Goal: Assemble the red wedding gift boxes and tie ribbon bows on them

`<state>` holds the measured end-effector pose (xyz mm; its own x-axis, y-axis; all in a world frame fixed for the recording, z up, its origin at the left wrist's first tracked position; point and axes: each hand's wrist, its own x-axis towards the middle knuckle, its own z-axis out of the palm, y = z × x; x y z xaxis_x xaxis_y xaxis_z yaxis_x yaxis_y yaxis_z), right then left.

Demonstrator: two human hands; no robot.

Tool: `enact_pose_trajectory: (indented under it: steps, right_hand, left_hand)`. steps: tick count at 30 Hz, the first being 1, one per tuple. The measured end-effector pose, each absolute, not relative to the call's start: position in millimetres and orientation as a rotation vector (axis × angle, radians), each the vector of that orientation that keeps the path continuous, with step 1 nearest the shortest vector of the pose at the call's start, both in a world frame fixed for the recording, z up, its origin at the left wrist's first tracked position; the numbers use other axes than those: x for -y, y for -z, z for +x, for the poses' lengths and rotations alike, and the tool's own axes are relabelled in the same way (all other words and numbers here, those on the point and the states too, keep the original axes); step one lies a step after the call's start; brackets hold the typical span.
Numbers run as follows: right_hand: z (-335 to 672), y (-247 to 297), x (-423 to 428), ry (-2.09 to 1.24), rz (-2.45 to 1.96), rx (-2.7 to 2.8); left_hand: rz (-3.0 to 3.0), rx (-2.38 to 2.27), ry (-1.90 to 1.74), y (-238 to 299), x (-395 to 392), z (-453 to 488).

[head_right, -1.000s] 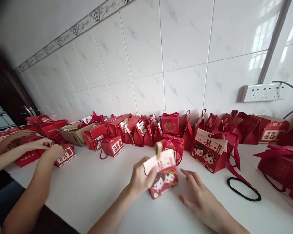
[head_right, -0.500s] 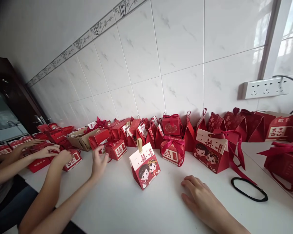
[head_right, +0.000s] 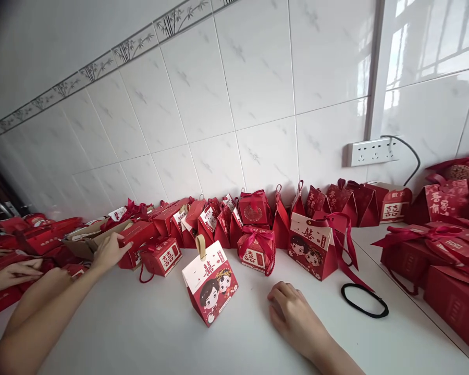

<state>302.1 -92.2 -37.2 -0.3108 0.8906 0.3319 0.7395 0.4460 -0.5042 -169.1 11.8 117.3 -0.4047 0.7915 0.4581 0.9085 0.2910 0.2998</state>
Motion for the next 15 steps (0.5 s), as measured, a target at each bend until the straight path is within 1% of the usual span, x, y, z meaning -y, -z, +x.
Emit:
enact_pose_trajectory:
  steps: [4, 9, 12, 15]
  right_hand:
    - [303.4, 37.7, 91.3, -0.338, -1.333, 2.107]
    - [303.3, 36.0, 92.1, -0.329, -1.309, 2.09]
    - [302.5, 32.5, 92.0, -0.37, -1.328, 2.068]
    - [303.1, 25.1, 93.3, -0.496, -1.352, 1.998]
  left_hand:
    - [-1.558, 2.345, 0.847, -111.8, -11.7, -149.8]
    - [-1.41, 2.116, 1.148, -129.8, 8.0, -124.1]
    - [-1.298, 1.89, 1.437, -156.6, 24.7, -106.6]
    - [-1.36, 1.701, 1.858, -181.4, 38.4, -71.0]
